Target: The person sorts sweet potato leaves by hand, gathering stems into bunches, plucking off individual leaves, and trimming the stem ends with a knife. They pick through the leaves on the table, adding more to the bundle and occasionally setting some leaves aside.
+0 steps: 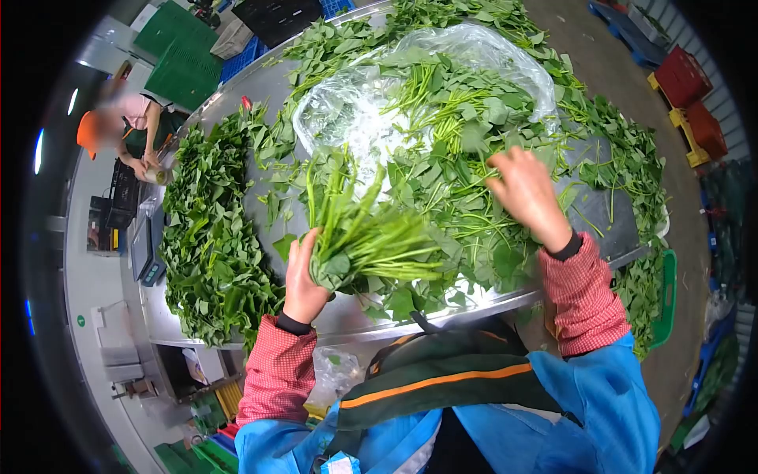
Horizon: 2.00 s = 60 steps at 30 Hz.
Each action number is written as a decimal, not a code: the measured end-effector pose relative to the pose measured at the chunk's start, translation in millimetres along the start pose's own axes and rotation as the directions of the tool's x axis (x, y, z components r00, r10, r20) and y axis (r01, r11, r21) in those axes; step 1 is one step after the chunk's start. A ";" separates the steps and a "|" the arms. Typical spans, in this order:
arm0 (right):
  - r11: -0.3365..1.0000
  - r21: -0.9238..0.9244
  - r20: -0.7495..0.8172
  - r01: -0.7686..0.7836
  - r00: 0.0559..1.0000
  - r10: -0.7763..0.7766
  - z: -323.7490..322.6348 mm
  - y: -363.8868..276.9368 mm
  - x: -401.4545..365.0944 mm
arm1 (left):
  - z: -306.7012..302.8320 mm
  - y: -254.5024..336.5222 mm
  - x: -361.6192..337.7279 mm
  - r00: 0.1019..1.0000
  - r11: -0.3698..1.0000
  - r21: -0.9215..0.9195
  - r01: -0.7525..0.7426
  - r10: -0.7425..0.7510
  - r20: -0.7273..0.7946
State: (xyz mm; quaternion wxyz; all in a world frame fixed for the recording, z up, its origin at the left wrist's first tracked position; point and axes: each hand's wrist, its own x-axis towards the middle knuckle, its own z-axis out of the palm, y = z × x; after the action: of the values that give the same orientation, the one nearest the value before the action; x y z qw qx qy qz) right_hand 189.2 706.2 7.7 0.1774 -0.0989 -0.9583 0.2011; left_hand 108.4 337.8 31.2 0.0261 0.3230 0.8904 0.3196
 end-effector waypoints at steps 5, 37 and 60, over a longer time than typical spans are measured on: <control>0.753 0.638 0.318 -0.161 0.946 -0.067 7.5 -63.3 -5.7 | 10.8 -24.9 2.7 0.995 0.985 -0.144 0.100 -0.098 0.015; 0.914 0.386 0.245 -0.124 0.969 0.028 -4.7 -54.2 -12.5 | 21.9 -39.3 -4.0 0.952 0.821 -0.490 0.292 -0.299 0.065; 0.381 0.899 -0.363 0.218 0.856 0.368 -27.3 -84.0 21.0 | 41.5 -25.3 -9.9 0.939 0.771 -0.536 0.343 -0.294 0.178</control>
State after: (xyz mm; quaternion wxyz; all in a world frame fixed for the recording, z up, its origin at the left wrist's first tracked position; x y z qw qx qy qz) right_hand 170.4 645.8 72.7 0.4381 -0.0784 -0.5920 0.6720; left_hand 112.5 340.0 -18.2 0.2104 0.1585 0.7973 0.5430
